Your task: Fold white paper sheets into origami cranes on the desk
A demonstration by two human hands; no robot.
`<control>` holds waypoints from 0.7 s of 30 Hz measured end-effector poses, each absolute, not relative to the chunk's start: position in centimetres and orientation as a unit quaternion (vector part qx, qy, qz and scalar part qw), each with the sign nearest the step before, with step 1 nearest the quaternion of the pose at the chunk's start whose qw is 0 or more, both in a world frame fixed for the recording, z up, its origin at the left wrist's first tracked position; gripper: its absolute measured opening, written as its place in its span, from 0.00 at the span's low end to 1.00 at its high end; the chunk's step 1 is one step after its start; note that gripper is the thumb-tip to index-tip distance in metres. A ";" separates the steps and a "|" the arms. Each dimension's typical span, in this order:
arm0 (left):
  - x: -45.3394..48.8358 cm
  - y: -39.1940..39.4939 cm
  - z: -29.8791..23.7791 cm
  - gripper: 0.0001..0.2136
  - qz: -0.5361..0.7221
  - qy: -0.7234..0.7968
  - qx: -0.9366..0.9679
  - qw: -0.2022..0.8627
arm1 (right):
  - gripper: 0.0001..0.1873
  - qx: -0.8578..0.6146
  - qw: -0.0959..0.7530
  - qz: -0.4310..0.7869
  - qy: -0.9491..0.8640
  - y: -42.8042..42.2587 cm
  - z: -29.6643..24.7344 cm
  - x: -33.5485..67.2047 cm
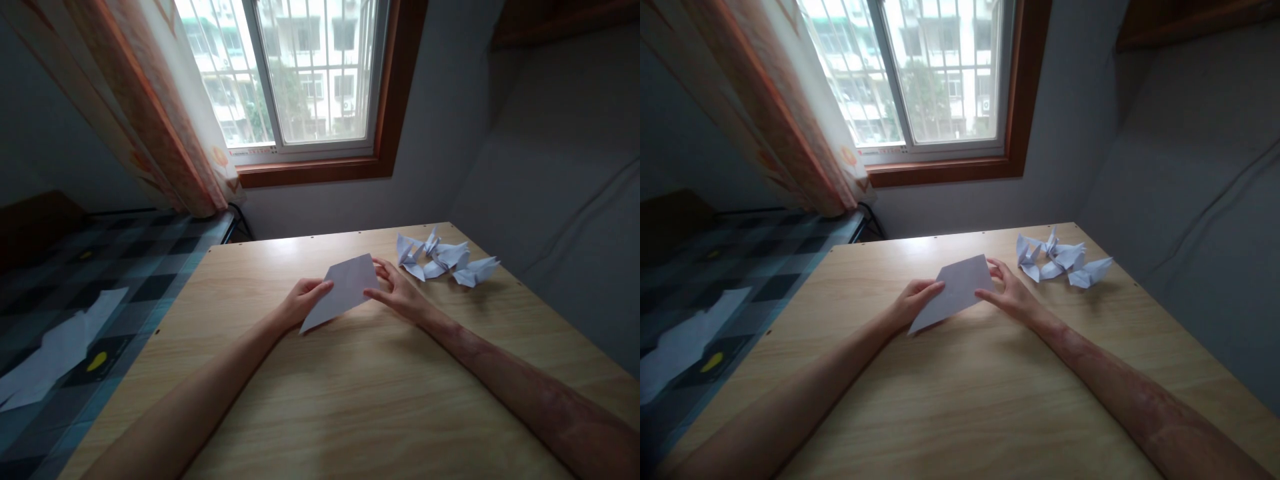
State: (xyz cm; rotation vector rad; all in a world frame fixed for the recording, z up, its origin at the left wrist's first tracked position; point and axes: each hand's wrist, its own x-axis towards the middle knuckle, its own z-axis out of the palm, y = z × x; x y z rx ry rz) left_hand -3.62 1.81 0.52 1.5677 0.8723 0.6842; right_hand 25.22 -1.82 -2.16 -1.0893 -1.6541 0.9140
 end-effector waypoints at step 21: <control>-2.5 2.0 -0.6 0.08 0.253 0.319 0.909 0.090 | 0.17 -0.459 0.407 0.220 -0.759 -1.5 -2.4 25.2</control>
